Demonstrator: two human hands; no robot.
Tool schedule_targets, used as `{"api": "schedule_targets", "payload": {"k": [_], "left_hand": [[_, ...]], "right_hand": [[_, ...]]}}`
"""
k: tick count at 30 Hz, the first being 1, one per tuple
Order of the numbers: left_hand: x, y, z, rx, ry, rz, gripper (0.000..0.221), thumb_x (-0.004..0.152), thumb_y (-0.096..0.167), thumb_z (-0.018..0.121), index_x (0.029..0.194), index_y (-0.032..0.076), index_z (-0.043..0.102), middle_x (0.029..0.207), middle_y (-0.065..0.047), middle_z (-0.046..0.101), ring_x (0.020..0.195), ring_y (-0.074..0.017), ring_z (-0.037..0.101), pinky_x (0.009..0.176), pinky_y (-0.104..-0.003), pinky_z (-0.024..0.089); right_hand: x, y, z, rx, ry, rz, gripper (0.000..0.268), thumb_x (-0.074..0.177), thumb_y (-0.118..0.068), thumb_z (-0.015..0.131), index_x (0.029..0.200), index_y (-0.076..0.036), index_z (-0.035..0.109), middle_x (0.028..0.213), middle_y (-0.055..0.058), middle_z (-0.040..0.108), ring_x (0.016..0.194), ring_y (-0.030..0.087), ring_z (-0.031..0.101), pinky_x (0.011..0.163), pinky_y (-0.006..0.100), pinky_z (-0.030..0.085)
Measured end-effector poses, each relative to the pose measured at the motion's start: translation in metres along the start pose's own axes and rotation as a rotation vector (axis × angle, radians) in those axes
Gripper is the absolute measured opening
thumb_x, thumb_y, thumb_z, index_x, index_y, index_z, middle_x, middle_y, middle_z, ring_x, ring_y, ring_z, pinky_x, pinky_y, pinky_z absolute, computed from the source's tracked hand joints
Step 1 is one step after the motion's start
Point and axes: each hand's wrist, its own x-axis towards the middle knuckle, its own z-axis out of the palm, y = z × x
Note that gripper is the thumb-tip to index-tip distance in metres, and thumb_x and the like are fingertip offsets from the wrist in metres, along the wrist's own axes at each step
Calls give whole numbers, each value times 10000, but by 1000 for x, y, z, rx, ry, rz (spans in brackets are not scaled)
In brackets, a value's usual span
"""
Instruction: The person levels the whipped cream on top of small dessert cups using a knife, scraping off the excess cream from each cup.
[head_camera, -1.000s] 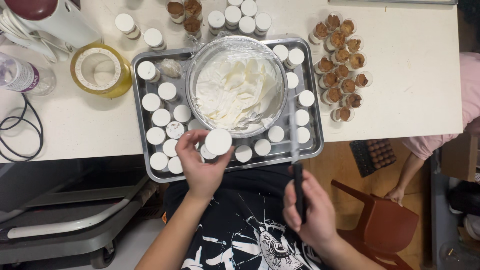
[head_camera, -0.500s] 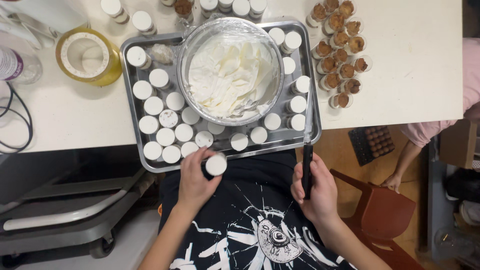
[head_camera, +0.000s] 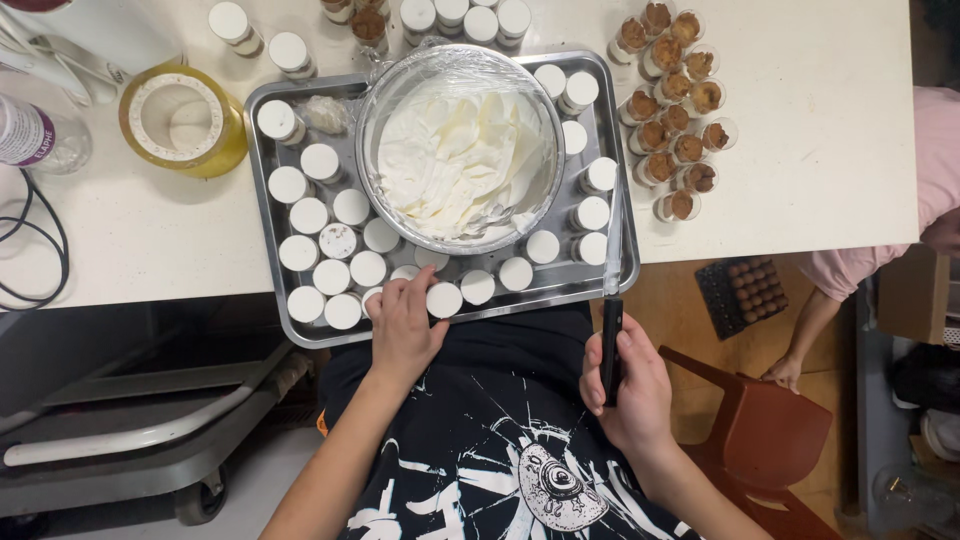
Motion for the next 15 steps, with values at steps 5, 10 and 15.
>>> {"api": "schedule_targets", "payload": {"k": [5, 10, 15], "left_hand": [[-3, 5, -7, 37, 24, 23, 928, 643, 185, 918, 1435, 63, 451, 1261, -56, 629, 1119, -281, 531, 964, -470, 337], [-5, 18, -38, -12, 69, 34, 935, 608, 230, 906, 1412, 57, 461, 1332, -90, 598, 1128, -309, 525, 952, -470, 349], [17, 27, -59, -72, 249, -9, 160, 809, 196, 839, 913, 165, 721, 1267, 1, 653, 1147, -250, 538, 981, -417, 356]], "right_hand": [[2, 0, 2, -6, -5, 10, 364, 1091, -218, 333, 1387, -42, 453, 834, 98, 567, 465, 127, 488, 363, 257, 382], [8, 1, 7, -17, 8, 41, 366, 1078, -210, 338, 1375, -28, 452, 825, 106, 570, 447, 131, 486, 349, 263, 381], [21, 5, 11, -75, -16, 124, 362, 1054, -182, 371, 1360, -15, 470, 811, 121, 575, 430, 138, 482, 339, 269, 383]]}}
